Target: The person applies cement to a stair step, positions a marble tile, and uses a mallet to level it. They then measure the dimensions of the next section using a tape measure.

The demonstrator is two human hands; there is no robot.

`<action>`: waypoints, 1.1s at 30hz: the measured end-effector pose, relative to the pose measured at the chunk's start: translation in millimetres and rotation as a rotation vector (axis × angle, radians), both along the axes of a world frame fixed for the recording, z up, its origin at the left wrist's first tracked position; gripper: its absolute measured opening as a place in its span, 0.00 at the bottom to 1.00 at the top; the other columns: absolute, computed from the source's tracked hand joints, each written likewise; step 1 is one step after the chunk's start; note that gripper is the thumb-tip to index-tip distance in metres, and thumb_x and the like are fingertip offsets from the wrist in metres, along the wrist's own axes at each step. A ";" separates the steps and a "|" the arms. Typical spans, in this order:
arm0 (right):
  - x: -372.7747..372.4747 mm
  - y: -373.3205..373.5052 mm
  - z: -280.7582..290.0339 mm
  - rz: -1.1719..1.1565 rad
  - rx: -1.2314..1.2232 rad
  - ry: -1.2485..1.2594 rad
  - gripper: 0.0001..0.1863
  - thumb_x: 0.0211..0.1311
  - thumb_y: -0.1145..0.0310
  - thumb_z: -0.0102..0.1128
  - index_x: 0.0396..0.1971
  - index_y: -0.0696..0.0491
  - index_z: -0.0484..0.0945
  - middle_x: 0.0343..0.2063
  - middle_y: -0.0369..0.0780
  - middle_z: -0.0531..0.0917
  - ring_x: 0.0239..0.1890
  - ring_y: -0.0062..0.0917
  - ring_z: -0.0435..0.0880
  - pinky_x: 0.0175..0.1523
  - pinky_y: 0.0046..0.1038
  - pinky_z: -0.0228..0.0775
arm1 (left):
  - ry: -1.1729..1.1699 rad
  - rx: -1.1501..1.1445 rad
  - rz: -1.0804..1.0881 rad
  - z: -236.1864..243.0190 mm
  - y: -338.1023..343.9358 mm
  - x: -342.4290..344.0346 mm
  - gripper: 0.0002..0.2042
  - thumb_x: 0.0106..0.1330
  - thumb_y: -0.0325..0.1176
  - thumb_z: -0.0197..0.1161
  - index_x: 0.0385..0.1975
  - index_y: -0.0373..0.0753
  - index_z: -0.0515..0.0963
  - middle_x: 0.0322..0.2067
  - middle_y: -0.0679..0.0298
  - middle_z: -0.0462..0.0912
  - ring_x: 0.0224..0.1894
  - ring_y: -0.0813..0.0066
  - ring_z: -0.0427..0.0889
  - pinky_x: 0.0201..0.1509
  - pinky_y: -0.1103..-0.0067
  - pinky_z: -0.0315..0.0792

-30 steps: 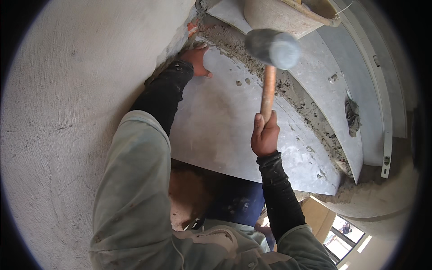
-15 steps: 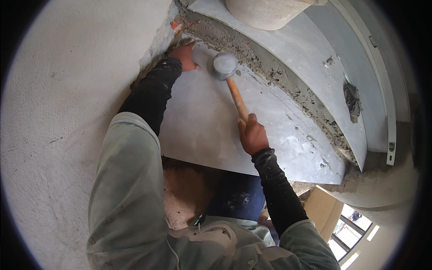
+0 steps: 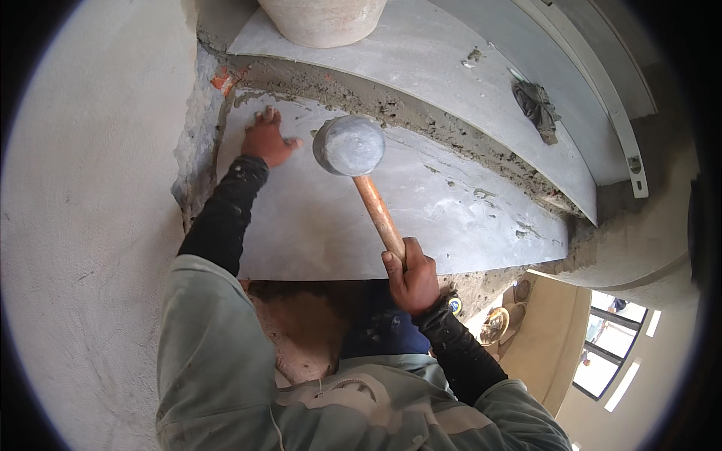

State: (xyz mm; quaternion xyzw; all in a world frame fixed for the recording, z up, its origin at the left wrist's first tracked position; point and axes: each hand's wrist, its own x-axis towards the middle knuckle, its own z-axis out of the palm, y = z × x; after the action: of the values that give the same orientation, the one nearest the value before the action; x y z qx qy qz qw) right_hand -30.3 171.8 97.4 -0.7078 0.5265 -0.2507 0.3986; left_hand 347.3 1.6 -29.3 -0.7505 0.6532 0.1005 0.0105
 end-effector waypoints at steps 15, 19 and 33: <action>-29.3 -41.3 -55.0 -0.045 -0.015 0.288 0.18 0.73 0.57 0.56 0.38 0.59 0.66 0.19 0.57 0.80 0.26 0.60 0.81 0.32 0.54 0.73 | 0.055 0.053 0.019 30.7 40.9 -112.3 0.56 0.52 0.62 0.73 0.74 0.33 0.55 0.78 0.51 0.47 0.80 0.57 0.45 0.74 0.38 0.45; -37.5 -32.3 -41.6 -0.092 0.043 0.195 0.18 0.73 0.58 0.56 0.37 0.60 0.67 0.20 0.58 0.80 0.26 0.59 0.81 0.32 0.54 0.73 | 0.056 0.083 0.039 36.9 43.4 -112.5 0.55 0.53 0.60 0.73 0.75 0.33 0.55 0.78 0.52 0.45 0.80 0.57 0.44 0.74 0.37 0.44; -165.5 33.1 2.7 -0.447 -0.119 0.024 0.17 0.73 0.60 0.57 0.38 0.59 0.67 0.15 0.51 0.77 0.22 0.54 0.82 0.27 0.46 0.72 | 0.047 -0.205 -0.395 2.4 50.1 -322.5 0.32 0.71 0.45 0.59 0.72 0.39 0.62 0.75 0.62 0.60 0.78 0.63 0.54 0.76 0.43 0.42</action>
State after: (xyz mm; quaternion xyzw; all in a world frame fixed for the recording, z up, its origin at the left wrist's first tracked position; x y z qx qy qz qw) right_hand -195.8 205.0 100.1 -0.5989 0.6590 -0.3551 0.2845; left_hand 24.7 51.7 -26.9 -0.6025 0.7943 0.0471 -0.0618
